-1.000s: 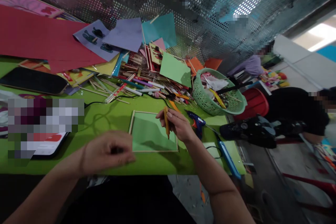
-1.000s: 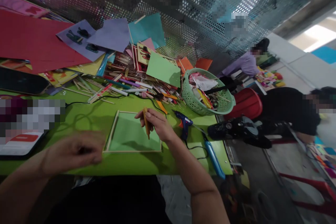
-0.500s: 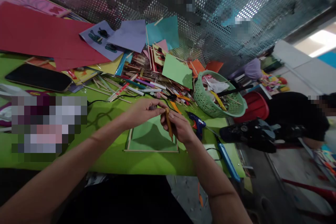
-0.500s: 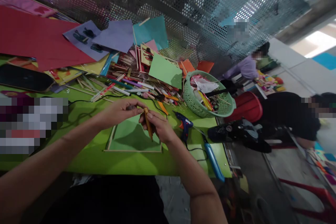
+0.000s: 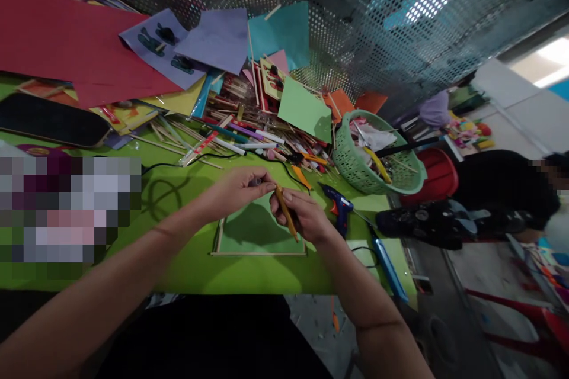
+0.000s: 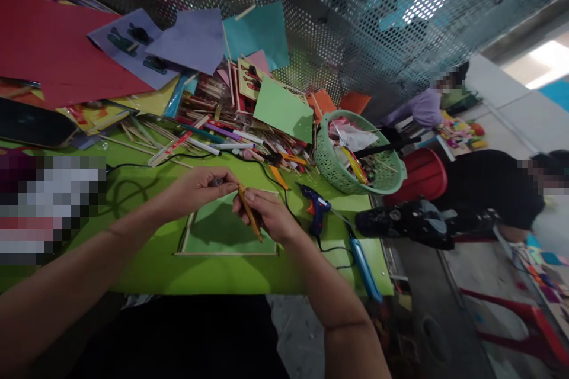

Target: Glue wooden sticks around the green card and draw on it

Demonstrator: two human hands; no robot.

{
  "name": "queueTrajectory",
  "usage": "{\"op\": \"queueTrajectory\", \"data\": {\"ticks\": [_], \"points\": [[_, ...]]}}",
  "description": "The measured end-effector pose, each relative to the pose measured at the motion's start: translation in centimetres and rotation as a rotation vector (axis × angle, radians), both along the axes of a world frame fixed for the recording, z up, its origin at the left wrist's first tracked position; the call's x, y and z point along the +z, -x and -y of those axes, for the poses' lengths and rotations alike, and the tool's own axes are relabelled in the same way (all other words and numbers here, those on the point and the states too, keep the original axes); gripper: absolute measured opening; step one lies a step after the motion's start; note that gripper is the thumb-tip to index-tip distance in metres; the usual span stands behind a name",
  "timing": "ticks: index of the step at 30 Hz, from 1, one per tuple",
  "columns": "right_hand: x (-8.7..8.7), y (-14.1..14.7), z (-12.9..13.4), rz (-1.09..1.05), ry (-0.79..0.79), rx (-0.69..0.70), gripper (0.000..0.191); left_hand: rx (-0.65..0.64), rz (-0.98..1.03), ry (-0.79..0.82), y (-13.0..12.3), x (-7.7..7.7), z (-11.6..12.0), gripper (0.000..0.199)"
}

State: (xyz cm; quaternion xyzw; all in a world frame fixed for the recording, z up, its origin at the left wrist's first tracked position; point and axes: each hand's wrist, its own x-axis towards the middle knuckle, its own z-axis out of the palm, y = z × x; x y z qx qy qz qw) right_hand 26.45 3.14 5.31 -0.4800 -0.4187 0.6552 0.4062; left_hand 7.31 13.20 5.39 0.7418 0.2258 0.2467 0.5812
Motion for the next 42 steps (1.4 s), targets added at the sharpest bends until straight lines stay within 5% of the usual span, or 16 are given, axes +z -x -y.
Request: {"op": "queueTrajectory", "data": {"ticks": [32,42], "points": [[0.30,0.23,0.09,0.016,-0.013,-0.017,0.044,0.079,-0.017,-0.119,-0.06,-0.58,0.72,0.028],[-0.30,-0.13,-0.18,-0.013,-0.010,-0.052,0.043,0.046,0.063,0.014,-0.22,-0.29,0.56,0.030]]}}
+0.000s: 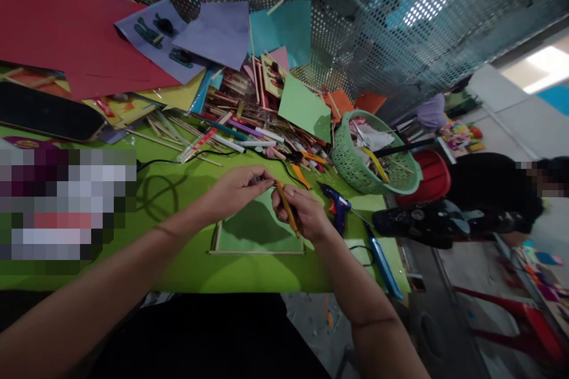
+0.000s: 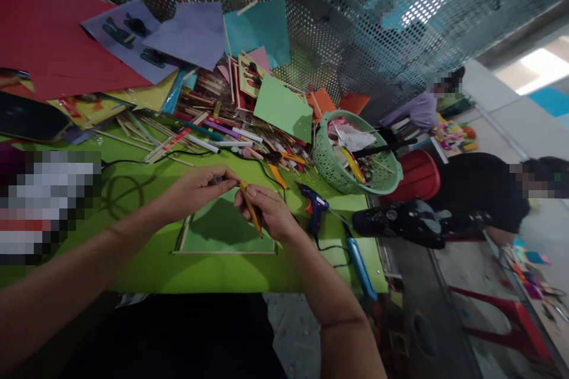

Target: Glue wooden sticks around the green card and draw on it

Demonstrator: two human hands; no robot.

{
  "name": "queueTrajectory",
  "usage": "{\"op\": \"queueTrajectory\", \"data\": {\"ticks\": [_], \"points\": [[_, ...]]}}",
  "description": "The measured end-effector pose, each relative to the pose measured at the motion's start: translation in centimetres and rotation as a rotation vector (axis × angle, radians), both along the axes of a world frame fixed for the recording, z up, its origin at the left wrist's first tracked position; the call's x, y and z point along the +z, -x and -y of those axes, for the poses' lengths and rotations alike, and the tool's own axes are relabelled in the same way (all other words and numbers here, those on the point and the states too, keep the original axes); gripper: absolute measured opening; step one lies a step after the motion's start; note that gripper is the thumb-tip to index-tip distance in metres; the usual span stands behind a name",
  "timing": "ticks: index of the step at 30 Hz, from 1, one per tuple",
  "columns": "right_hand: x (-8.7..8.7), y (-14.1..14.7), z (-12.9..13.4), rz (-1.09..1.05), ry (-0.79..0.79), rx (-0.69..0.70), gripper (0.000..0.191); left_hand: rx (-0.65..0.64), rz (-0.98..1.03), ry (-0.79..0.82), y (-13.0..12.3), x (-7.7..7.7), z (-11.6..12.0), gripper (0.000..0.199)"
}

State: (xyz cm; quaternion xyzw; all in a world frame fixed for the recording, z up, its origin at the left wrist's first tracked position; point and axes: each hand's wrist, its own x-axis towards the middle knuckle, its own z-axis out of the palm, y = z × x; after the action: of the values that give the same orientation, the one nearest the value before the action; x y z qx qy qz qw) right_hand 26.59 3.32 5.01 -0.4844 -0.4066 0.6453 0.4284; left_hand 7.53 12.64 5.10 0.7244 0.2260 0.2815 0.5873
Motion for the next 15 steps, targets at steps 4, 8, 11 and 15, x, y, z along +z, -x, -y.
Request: {"op": "queueTrajectory", "data": {"ticks": [4,8,11,15], "points": [[0.11,0.19,-0.10,0.035,-0.037,-0.030,0.044,-0.032,0.024,0.058,-0.01,0.06,0.14,0.031],[0.27,0.42,0.00,0.110,-0.058,-0.049,0.043,0.040,-0.022,0.020,-0.12,-0.07,0.49,0.027],[0.38,0.49,0.08,0.141,-0.062,-0.046,0.041,0.096,-0.066,-0.053,-0.09,0.06,0.74,0.024],[0.46,0.47,0.01,0.150,-0.058,-0.035,0.044,0.213,-0.069,-0.094,0.31,0.86,0.62,0.019]]}}
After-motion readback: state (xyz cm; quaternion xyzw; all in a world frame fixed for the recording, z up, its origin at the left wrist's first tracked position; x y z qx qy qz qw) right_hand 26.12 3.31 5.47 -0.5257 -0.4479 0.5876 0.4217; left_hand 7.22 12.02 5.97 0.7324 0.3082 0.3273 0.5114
